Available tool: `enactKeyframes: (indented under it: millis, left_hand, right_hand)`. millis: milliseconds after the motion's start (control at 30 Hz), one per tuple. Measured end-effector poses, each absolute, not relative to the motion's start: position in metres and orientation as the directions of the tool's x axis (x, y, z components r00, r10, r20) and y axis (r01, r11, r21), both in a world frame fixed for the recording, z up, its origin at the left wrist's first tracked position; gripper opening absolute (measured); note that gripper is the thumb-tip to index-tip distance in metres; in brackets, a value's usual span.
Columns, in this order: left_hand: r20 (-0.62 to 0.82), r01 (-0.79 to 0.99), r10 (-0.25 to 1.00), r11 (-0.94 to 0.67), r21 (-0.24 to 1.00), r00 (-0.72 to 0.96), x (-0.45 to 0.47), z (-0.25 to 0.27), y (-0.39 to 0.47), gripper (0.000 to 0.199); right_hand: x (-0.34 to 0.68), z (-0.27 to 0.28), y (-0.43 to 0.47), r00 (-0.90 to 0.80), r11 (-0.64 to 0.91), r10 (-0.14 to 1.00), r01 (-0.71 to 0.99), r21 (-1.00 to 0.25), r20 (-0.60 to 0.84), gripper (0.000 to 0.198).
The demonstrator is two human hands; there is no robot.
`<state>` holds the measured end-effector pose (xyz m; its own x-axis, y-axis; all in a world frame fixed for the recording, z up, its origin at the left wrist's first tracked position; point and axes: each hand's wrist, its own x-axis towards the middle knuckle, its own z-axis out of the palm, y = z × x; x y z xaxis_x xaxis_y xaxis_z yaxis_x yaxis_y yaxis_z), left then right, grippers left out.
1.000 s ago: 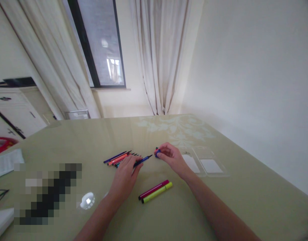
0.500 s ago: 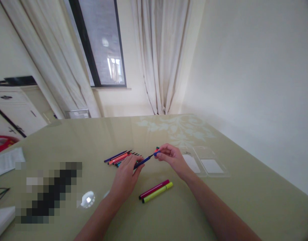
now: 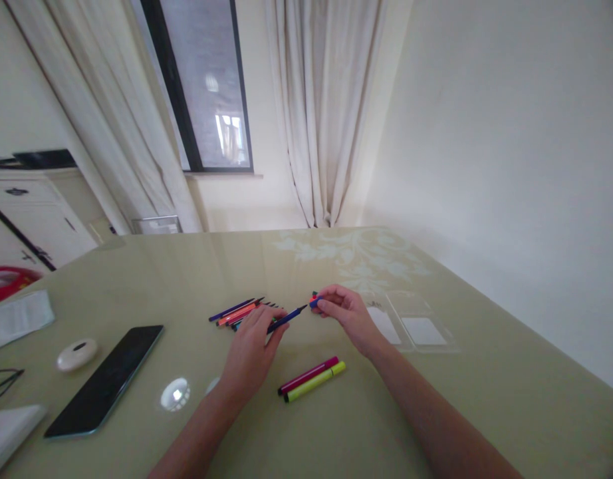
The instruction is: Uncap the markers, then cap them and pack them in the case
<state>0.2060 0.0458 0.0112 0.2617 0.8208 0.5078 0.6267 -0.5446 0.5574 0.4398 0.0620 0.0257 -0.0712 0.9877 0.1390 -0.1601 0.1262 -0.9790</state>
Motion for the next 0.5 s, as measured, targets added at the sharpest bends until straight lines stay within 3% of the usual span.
enactKeyframes:
  millis: [233,500]
  left_hand:
    - [0.544,0.627,0.799,-0.566,0.535,0.257,0.2063,0.0103,0.0459,0.01]
    - [0.564,0.626,0.79,-0.571,0.532,0.241,0.2062,0.012,0.0448,0.011]
  right_hand:
    - [0.4383,0.0247,0.0605,-0.079,0.08,0.991,-0.31,-0.947,0.11,0.029]
    - [0.4408,0.025,0.0625,-0.016,0.064,0.997,-0.242,-0.968,0.07,0.035]
